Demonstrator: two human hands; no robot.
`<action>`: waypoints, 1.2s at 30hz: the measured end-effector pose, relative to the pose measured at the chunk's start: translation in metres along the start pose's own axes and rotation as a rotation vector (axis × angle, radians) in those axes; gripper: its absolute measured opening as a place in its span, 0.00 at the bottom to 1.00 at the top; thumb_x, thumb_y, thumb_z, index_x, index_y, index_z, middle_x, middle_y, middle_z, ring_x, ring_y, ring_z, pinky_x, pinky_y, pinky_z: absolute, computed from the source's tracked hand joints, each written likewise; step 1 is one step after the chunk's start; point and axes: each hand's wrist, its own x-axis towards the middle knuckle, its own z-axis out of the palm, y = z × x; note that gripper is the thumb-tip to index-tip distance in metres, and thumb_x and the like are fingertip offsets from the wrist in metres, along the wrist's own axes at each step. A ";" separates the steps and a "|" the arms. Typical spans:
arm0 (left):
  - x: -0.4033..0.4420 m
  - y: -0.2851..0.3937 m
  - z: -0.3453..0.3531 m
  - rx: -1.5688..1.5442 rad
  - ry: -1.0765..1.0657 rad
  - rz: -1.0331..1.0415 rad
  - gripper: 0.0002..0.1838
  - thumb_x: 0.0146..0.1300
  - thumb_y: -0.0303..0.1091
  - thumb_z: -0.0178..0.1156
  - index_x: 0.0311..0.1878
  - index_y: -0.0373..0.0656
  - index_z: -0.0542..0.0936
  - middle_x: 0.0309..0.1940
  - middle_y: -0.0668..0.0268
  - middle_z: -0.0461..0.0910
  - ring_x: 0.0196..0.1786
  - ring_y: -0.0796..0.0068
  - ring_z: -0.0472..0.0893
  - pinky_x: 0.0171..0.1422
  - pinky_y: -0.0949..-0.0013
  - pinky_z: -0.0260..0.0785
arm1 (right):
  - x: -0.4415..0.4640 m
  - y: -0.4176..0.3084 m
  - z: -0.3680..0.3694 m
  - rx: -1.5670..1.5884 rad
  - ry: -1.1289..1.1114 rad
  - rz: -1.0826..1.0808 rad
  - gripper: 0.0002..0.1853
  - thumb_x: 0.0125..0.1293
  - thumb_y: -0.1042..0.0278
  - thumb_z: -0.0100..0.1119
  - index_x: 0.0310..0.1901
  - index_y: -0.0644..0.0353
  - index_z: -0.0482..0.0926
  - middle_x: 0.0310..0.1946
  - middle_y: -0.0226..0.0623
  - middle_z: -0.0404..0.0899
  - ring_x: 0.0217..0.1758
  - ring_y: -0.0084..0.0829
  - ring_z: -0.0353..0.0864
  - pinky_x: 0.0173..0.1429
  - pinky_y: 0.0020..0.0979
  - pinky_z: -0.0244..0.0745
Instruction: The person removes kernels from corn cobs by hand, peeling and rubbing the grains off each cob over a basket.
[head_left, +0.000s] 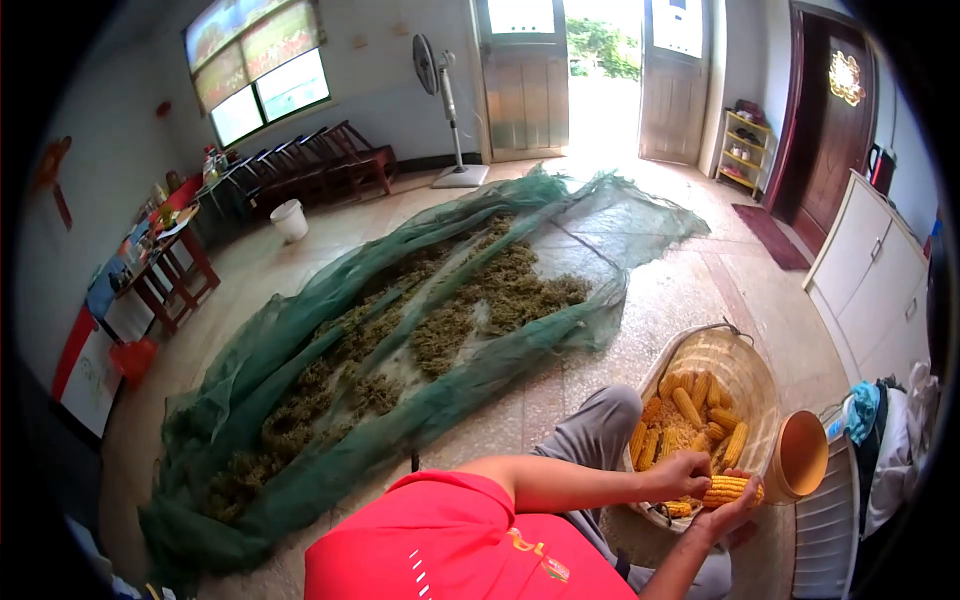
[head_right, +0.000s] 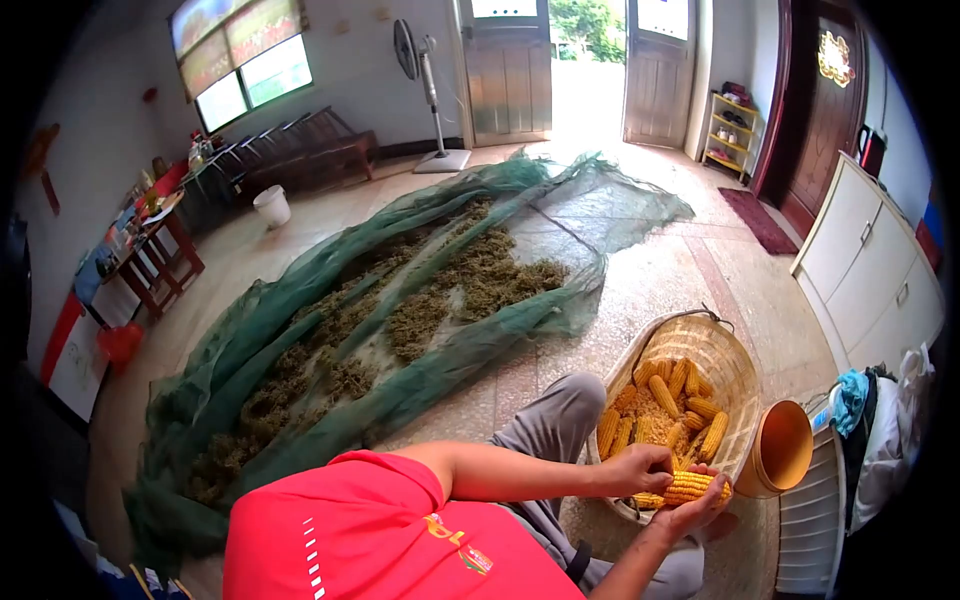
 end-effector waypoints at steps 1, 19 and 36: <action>-0.002 0.004 -0.003 0.110 0.011 0.071 0.08 0.57 0.29 0.64 0.35 0.36 0.76 0.26 0.61 0.79 0.32 0.75 0.78 0.36 0.67 0.71 | -0.002 0.000 0.001 0.000 -0.010 0.002 0.13 0.69 0.59 0.53 0.43 0.62 0.69 0.34 0.37 0.74 0.36 0.28 0.77 0.41 0.29 0.77; -0.022 -0.003 0.008 0.353 -0.042 0.305 0.09 0.57 0.30 0.60 0.40 0.38 0.78 0.33 0.53 0.78 0.36 0.55 0.79 0.39 0.60 0.70 | -0.020 0.002 -0.012 0.071 0.046 0.216 0.23 0.65 0.46 0.47 0.44 0.60 0.77 0.39 0.40 0.79 0.39 0.38 0.80 0.42 0.38 0.78; -0.035 -0.012 0.002 0.194 0.018 0.036 0.06 0.63 0.29 0.60 0.35 0.36 0.75 0.22 0.68 0.72 0.26 0.81 0.70 0.31 0.73 0.65 | -0.045 0.006 -0.018 0.377 0.192 0.272 0.10 0.61 0.65 0.61 0.37 0.62 0.73 0.29 0.36 0.76 0.29 0.33 0.79 0.34 0.36 0.81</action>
